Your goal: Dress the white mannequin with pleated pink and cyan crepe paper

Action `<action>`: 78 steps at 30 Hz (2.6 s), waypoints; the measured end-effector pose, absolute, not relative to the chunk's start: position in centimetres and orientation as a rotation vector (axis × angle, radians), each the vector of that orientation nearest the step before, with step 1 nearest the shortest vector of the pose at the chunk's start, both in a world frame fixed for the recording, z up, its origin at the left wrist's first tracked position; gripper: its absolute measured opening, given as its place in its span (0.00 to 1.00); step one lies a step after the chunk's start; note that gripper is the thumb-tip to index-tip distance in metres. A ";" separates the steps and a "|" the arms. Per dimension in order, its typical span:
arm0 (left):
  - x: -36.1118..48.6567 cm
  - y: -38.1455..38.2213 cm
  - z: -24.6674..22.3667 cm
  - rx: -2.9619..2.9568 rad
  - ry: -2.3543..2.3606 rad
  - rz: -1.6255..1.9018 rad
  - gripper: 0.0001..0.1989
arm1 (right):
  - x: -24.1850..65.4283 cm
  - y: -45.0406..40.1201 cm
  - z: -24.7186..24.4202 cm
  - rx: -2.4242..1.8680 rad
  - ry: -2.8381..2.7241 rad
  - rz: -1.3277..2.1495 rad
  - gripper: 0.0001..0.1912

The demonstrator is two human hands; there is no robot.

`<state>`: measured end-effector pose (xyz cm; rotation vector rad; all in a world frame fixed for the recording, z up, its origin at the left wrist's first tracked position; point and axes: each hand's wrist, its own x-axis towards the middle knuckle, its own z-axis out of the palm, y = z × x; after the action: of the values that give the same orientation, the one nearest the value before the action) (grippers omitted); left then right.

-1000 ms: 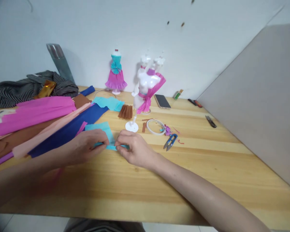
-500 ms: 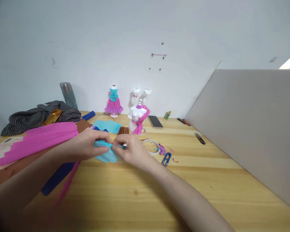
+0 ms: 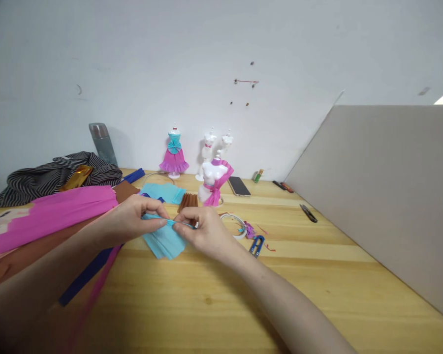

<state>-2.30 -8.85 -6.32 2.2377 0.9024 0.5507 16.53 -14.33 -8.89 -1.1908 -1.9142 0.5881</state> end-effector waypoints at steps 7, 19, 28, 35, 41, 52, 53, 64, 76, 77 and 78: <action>-2.6 -8.0 -7.3 1.997 0.872 0.621 0.10 | 17.5 -14.3 -8.5 -1.199 -1.811 0.565 0.08; -3.0 -8.5 -7.2 1.851 0.796 0.622 0.11 | 17.5 -14.7 -8.2 -1.149 -1.682 0.692 0.08; -3.1 -8.3 -7.2 1.774 0.759 0.678 0.12 | 17.8 -14.9 -7.9 -1.098 -1.570 0.778 0.09; -3.6 -8.5 -6.3 1.742 0.689 0.671 0.12 | 17.8 -15.2 -7.7 -1.004 -1.455 0.856 0.10; -3.6 -8.9 -5.6 1.941 0.759 0.746 0.12 | 17.6 -15.6 -7.8 -0.975 -1.500 0.797 0.11; -4.0 -9.1 -5.3 1.819 0.650 0.827 0.09 | 18.5 -14.9 -7.8 -0.882 -1.455 0.823 0.04; -4.0 -9.1 -5.3 1.815 0.648 0.832 0.09 | 18.6 -14.8 -8.0 -0.868 -1.438 0.849 0.04; -4.1 -9.2 -5.3 1.729 0.603 0.829 0.14 | 18.8 -15.2 -7.7 -0.814 -1.410 0.934 0.13; -3.1 -9.4 -6.3 1.531 0.731 0.878 0.12 | 17.8 -15.3 -7.8 -0.950 -1.427 0.660 0.03; -3.1 -9.3 -6.4 1.532 0.731 0.877 0.14 | 17.8 -15.3 -7.9 -0.956 -1.429 0.648 0.03; -3.1 -9.3 -6.5 1.540 0.730 0.877 0.16 | 17.8 -15.2 -8.0 -0.962 -1.435 0.633 0.04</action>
<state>-3.06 -9.27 -6.48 1.5398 0.7305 0.8774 17.77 -15.24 -8.00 -0.9619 -1.4354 0.6329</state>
